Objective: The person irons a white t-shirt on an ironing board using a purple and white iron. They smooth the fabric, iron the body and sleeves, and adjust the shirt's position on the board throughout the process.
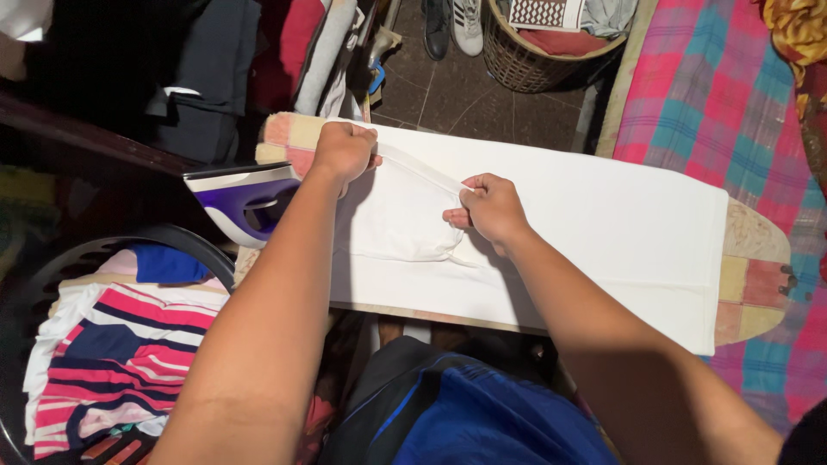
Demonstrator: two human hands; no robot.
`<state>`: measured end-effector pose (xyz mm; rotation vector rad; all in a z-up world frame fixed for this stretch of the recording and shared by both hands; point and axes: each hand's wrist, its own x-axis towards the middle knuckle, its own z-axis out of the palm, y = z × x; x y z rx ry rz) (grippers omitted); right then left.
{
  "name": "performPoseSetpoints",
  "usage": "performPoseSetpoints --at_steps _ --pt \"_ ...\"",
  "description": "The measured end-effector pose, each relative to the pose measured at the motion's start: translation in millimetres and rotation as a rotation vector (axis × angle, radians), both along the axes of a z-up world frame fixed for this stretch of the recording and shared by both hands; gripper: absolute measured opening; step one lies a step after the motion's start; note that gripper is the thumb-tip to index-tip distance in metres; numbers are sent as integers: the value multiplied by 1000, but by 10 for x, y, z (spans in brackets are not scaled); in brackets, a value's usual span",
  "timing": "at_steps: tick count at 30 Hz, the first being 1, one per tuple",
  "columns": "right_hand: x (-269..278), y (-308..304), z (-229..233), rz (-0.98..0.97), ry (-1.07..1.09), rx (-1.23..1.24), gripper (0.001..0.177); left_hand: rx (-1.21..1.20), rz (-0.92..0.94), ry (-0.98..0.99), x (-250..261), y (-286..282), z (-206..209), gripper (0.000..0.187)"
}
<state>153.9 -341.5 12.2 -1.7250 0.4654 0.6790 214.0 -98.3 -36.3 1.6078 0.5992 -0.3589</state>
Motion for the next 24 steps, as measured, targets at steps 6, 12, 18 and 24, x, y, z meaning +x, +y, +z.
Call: performPoseSetpoints --at_steps 6,12,18,24 --pt "-115 -42 132 -45 -19 105 22 -7 71 -74 -240 17 310 25" --pt "-315 -70 210 -81 -68 204 16 -31 138 -183 -672 47 541 27" --pt "-586 -80 189 -106 -116 250 20 -38 217 -230 -1140 82 640 29" --pt "-920 -75 148 -41 -170 222 17 -79 265 -261 -1717 142 609 23"
